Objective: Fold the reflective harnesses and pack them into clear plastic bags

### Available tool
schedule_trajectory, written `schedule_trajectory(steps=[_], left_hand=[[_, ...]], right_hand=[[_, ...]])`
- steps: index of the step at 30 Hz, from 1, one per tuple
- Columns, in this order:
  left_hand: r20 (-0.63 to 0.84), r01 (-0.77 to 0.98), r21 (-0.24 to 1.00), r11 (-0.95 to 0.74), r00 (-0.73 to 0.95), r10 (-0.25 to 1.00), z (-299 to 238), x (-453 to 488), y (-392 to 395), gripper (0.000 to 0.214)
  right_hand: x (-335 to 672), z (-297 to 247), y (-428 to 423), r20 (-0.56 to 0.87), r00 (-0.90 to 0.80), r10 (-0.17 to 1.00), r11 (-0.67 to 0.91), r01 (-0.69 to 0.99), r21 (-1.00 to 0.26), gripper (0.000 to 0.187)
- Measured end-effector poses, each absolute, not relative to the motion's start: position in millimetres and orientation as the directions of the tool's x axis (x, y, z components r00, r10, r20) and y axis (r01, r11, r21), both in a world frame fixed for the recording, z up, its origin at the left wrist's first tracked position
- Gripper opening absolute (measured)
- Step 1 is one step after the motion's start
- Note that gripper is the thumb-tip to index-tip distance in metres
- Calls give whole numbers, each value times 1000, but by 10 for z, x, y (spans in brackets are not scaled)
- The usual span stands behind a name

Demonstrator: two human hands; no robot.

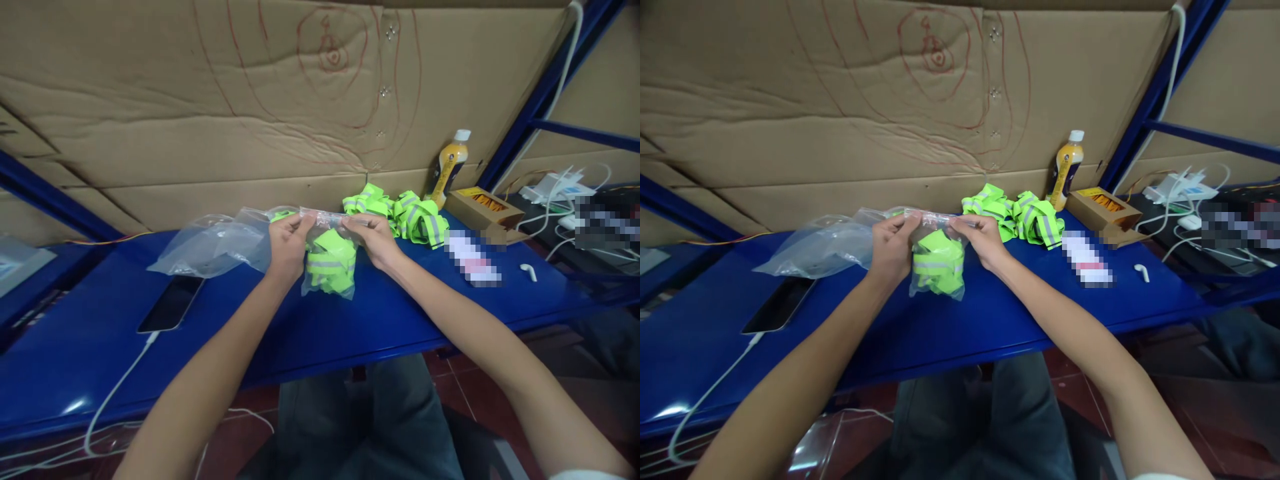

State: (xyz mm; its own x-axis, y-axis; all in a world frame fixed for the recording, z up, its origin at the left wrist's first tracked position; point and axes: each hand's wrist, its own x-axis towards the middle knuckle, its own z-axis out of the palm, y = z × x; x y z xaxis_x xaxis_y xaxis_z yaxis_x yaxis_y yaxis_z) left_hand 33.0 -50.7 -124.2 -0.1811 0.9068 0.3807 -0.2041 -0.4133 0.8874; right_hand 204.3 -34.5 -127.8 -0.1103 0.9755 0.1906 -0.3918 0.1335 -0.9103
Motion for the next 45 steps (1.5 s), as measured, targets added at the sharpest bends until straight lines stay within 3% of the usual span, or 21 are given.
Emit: schedule_trajectory(steps=[7, 11, 16, 20, 22, 25, 28, 30, 32, 34, 36, 40, 42, 45], left_hand=[[358, -255, 885, -390, -163, 919, -1228, 309, -466, 42], [220, -320, 899, -297, -256, 941, -1231, 281, -424, 42], [175, -359, 890, -280, -299, 938, -1316, 192, -316, 49], [151, -387, 866, -318, -403, 903, -1306, 61, -208, 55], [178, -368, 857, -361, -446, 877, -1260, 4, -176, 58], [341, -203, 852, -484, -485, 805, -1192, -76, -171, 59], [598, 292, 801, -522, -417, 684, -1199, -149, -210, 49], [672, 655, 643, -397, -233, 703, -1267, -175, -238, 40], [619, 856, 437, -277, -64, 782, -1367, -181, -248, 40], [547, 916, 318, -244, 33, 836, -1467, -188, -224, 44], [510, 910, 318, -266, 72, 857, -1531, -223, -173, 46], [511, 823, 499, -273, -25, 859, -1512, -323, -103, 51], [548, 823, 488, -293, -28, 836, -1464, -318, -140, 57], [571, 881, 302, -363, 138, 809, -1419, -214, -261, 65]], right_hand=[[2087, -1332, -261, 227, -120, 967, 165, -388, -907, 44], [2098, -1349, -242, 230, -203, 952, 172, -269, -948, 56], [2088, -1316, -347, 325, -217, 921, 312, -91, -946, 63], [1990, -1359, -520, 369, -365, 855, 462, 207, -863, 102], [1929, -1408, -564, 405, -394, 825, 528, 279, -802, 108], [1900, -1446, -507, 383, -311, 870, 454, 196, -869, 99], [1975, -1390, -329, 307, -181, 934, 325, 79, -942, 109], [2035, -1309, -199, 348, -132, 928, 364, 125, -923, 115], [2052, -1220, -97, 426, -156, 891, 452, 250, -856, 109], [2008, -1146, -41, 444, -264, 857, 516, 430, -741, 93], [1922, -1094, -34, 372, -369, 852, 523, 640, -563, 83], [1777, -1034, -112, 205, -385, 900, 423, 884, -198, 76], [1763, -1009, -167, 164, -388, 907, 410, 903, -126, 73], [1824, -931, -306, 247, -395, 885, 436, 889, -140, 60]])
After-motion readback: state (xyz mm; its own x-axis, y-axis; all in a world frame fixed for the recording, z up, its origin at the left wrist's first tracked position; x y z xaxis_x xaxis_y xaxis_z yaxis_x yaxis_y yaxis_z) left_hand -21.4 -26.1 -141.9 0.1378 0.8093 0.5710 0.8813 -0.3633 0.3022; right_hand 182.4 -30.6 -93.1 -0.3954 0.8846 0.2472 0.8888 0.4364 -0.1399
